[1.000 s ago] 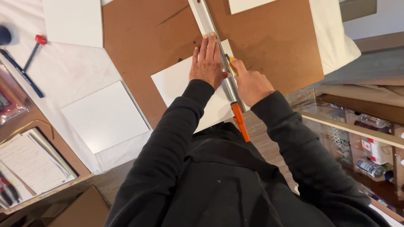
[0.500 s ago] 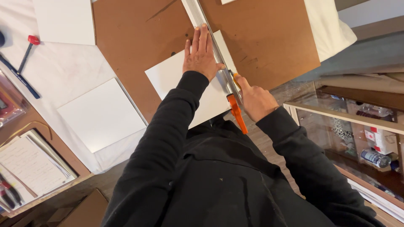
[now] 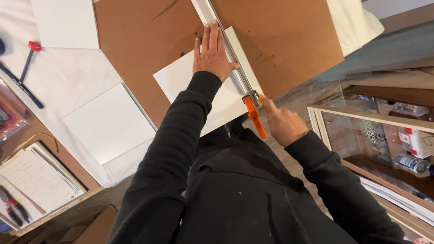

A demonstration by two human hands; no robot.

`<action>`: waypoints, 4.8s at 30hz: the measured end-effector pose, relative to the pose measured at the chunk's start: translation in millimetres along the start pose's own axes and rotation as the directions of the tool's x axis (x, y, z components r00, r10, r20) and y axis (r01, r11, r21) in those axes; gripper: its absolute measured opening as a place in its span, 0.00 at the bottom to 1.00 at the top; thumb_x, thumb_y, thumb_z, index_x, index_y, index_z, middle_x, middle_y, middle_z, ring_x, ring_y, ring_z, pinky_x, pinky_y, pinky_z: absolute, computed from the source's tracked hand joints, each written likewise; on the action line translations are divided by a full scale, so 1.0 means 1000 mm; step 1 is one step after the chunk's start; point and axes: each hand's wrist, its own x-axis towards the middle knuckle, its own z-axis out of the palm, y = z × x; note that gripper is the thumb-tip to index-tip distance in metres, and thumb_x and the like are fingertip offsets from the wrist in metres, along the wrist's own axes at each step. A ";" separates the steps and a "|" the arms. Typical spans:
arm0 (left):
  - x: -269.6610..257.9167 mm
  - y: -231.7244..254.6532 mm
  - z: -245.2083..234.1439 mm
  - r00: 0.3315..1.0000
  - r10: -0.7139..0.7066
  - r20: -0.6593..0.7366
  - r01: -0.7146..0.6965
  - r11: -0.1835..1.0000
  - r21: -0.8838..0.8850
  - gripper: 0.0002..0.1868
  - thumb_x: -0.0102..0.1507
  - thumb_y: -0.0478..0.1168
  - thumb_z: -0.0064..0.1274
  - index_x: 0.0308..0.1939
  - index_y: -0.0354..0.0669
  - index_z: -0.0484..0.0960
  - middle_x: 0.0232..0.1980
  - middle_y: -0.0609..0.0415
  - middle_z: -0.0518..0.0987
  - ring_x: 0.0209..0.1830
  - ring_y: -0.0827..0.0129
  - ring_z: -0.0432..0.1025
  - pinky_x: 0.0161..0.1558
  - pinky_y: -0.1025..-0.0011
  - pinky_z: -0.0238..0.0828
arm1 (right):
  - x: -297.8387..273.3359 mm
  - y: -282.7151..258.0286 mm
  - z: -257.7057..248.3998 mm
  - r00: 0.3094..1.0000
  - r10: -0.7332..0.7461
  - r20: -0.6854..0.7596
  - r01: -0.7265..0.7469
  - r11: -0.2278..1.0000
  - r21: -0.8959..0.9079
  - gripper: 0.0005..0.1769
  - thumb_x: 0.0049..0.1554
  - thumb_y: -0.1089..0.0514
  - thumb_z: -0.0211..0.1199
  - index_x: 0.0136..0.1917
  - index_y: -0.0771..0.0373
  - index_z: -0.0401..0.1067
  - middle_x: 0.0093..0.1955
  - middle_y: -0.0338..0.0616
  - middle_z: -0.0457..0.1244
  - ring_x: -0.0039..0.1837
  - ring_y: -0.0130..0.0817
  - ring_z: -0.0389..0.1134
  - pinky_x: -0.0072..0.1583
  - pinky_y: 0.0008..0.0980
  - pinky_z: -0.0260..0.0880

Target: Cutting pieces of foam board to size using a utility knife and a straight edge guide.

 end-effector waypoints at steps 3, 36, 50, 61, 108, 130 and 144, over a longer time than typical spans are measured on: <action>-0.001 0.000 0.002 1.000 0.000 -0.008 0.000 1.000 0.003 0.66 0.55 0.69 0.65 0.78 0.29 0.49 0.83 0.46 0.38 0.84 0.54 0.35 0.79 0.48 0.39 | -0.012 0.006 0.003 1.000 -0.002 0.000 0.002 1.000 0.007 0.28 0.64 0.55 0.48 0.76 0.56 0.51 0.35 0.62 0.66 0.38 0.66 0.69 0.41 0.62 0.68; -0.007 0.003 -0.009 1.000 -0.009 -0.014 0.009 0.999 -0.040 0.63 0.55 0.64 0.66 0.78 0.31 0.48 0.84 0.48 0.39 0.85 0.56 0.35 0.79 0.51 0.41 | 0.123 -0.059 -0.052 0.938 -0.126 -0.322 0.179 0.974 0.140 0.24 0.64 0.56 0.55 0.73 0.57 0.57 0.43 0.63 0.68 0.47 0.66 0.69 0.48 0.62 0.65; -0.004 0.002 -0.014 0.999 -0.030 0.037 0.032 0.999 -0.040 0.62 0.56 0.63 0.65 0.80 0.36 0.46 0.84 0.49 0.38 0.85 0.55 0.34 0.79 0.52 0.40 | 0.145 -0.065 -0.059 0.975 -0.125 -0.182 0.141 0.987 0.077 0.24 0.64 0.55 0.54 0.72 0.56 0.55 0.43 0.62 0.69 0.47 0.67 0.69 0.48 0.64 0.66; -0.006 0.005 -0.020 0.999 -0.036 0.035 0.037 0.998 -0.041 0.62 0.55 0.64 0.65 0.79 0.35 0.48 0.83 0.49 0.39 0.84 0.56 0.35 0.78 0.49 0.39 | 0.137 -0.060 -0.066 0.984 -0.144 -0.104 0.146 0.989 0.011 0.24 0.63 0.55 0.55 0.71 0.55 0.56 0.41 0.62 0.68 0.47 0.67 0.69 0.47 0.63 0.66; -0.005 0.002 -0.008 1.000 -0.001 -0.016 0.000 0.997 -0.076 0.64 0.54 0.64 0.67 0.78 0.29 0.48 0.83 0.47 0.39 0.84 0.53 0.34 0.78 0.49 0.38 | -0.038 -0.003 -0.023 0.993 0.088 -0.083 -0.067 0.971 0.230 0.31 0.60 0.56 0.57 0.74 0.54 0.53 0.37 0.70 0.67 0.43 0.71 0.68 0.46 0.65 0.66; -0.003 0.000 -0.010 0.999 -0.022 0.033 0.023 0.999 -0.047 0.64 0.54 0.65 0.66 0.79 0.34 0.48 0.83 0.48 0.38 0.85 0.57 0.34 0.79 0.50 0.40 | 0.145 -0.053 -0.052 0.960 -0.147 -0.236 0.187 0.970 0.157 0.29 0.64 0.58 0.55 0.76 0.54 0.53 0.42 0.64 0.68 0.46 0.69 0.69 0.49 0.65 0.65; -0.004 -0.002 -0.006 1.000 -0.004 -0.005 0.003 0.998 -0.064 0.62 0.55 0.63 0.67 0.79 0.35 0.49 0.83 0.47 0.39 0.85 0.55 0.35 0.79 0.48 0.41 | 0.149 -0.069 -0.063 0.991 -0.079 -0.111 0.093 0.988 0.123 0.28 0.64 0.57 0.54 0.76 0.52 0.53 0.42 0.65 0.68 0.47 0.69 0.69 0.50 0.64 0.67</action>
